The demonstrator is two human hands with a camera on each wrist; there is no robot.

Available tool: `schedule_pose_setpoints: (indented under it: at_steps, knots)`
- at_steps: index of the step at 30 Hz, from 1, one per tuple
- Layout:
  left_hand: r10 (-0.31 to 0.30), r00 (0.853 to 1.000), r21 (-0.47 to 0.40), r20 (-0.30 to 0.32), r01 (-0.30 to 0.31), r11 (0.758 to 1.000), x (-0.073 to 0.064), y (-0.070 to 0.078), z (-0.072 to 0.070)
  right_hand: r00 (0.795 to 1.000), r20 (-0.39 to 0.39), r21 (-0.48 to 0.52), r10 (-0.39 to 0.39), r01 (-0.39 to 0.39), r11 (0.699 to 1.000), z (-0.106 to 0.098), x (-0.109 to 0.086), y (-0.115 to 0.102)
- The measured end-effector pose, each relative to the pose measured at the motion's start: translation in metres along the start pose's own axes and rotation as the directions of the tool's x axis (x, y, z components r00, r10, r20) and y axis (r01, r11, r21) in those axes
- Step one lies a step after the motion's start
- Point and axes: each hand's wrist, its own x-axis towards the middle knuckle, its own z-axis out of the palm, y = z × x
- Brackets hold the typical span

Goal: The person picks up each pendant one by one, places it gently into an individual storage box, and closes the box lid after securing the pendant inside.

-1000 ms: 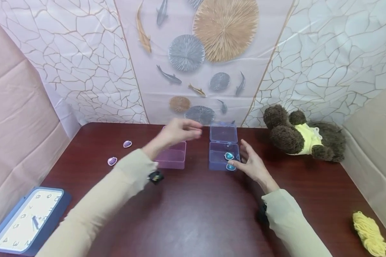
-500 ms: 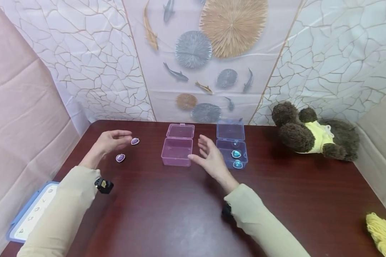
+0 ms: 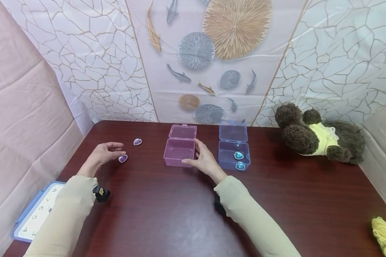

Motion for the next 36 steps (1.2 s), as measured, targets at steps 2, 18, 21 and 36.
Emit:
schedule_pose_setpoints:
  at_steps: [2, 18, 21, 36]
  knots:
    - [-0.014, 1.000, 0.014, 0.004, 0.014, 1.000, 0.000, -0.001, 0.001, 1.000, -0.008, -0.001, 0.000, 0.000, 1.000, 0.000, 0.000, 0.001]
    - [-0.067, 0.992, 0.156, -0.103, 0.082, 0.984, -0.001, -0.016, 0.015, 0.999, -0.030, 0.030, -0.012, 0.013, 0.999, 0.000, 0.001, 0.004]
    - [-0.058, 0.992, 0.166, -0.109, 0.076, 0.983, 0.000, -0.015, 0.016, 0.999, -0.033, 0.025, 0.003, -0.002, 1.000, 0.000, 0.001, 0.003]
    - [0.061, 0.997, -0.371, 0.051, -0.038, 0.928, 0.010, 0.038, 0.041, 0.999, -0.038, 0.011, 0.022, -0.022, 1.000, 0.000, 0.002, 0.003]
